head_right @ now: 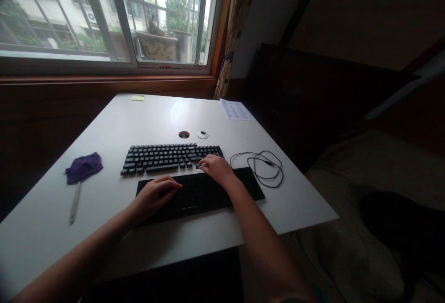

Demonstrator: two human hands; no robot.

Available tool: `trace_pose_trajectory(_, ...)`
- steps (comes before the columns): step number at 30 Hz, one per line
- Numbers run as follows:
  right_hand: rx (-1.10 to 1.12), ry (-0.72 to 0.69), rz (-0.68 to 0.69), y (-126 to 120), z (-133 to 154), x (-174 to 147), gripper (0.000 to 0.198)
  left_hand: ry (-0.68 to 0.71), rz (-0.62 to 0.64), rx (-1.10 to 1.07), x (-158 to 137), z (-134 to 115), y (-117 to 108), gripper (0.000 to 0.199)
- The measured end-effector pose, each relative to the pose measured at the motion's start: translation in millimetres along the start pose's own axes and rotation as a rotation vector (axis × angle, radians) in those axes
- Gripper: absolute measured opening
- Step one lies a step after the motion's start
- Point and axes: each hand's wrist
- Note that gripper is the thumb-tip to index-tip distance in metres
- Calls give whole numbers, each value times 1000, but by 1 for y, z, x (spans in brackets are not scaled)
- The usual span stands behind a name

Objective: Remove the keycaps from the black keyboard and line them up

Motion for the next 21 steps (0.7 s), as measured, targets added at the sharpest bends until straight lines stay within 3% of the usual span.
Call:
trace_pose_trajectory(14, -16, 13, 48, 18, -16, 12, 14, 29, 53, 15, 0, 0, 2, 19)
trace_pose_trajectory(21, -16, 8, -44, 13, -13, 0, 17, 45, 40, 30, 0, 1, 2, 17)
Point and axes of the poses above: each hand's wrist, its own x-axis towards the middle knuckle, its own y-axis out of the palm, z = x × y, and after that the axes turned 14 degrees about -z, right-handed
